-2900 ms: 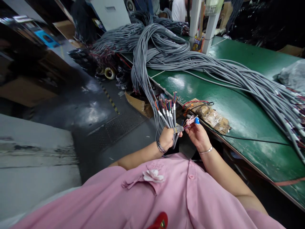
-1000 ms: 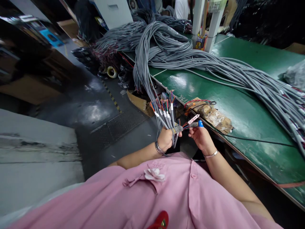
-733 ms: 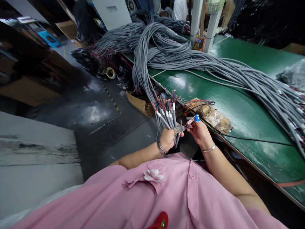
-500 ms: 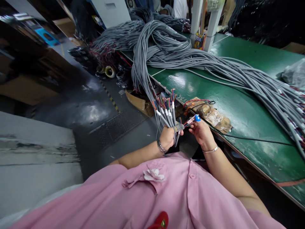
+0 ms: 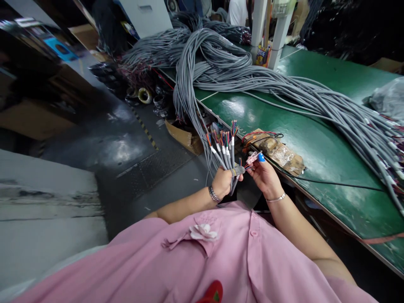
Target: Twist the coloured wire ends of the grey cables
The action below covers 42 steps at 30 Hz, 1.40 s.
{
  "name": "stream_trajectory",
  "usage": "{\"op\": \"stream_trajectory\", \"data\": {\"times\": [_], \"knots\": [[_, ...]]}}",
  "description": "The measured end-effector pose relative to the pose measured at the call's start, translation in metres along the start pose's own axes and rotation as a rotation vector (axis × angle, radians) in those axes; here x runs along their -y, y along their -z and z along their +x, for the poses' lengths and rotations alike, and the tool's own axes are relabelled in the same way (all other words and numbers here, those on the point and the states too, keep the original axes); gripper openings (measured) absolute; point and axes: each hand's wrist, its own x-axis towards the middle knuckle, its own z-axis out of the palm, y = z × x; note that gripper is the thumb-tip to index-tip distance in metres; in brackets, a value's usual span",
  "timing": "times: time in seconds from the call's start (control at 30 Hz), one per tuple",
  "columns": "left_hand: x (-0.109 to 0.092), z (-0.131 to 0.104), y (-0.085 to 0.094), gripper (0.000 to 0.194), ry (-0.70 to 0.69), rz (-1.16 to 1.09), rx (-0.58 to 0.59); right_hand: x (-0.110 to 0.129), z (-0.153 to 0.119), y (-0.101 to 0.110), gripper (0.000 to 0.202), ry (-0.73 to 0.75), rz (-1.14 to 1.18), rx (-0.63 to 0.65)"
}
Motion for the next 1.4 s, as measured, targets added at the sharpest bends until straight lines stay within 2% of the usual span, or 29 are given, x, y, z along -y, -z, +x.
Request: {"op": "stream_trajectory", "data": {"times": [0.27, 0.47, 0.63, 0.8, 1.0, 1.4], "knots": [[-0.003, -0.011, 0.004, 0.018, 0.010, 0.014, -0.007, 0.004, 0.000, -0.001, 0.049, -0.102, -0.010, 0.062], [-0.004, -0.010, 0.010, 0.018, 0.020, -0.019, 0.014, 0.003, -0.001, -0.001, 0.031, 0.007, -0.115, 0.035], [-0.005, -0.008, 0.011, 0.021, 0.037, -0.006, 0.031, 0.005, -0.010, -0.002, 0.037, -0.025, -0.229, 0.040], [0.000, -0.011, 0.009, 0.025, 0.013, 0.102, 0.033, 0.000, -0.023, -0.012, 0.031, -0.012, -0.318, 0.098], [0.009, -0.014, 0.011, 0.022, -0.011, 0.154, 0.037, -0.017, -0.023, -0.014, 0.030, 0.047, -0.303, 0.016], [0.009, -0.017, 0.010, 0.027, -0.035, 0.181, -0.009, -0.020, -0.027, -0.018, 0.027, 0.171, -0.273, -0.094]]}}
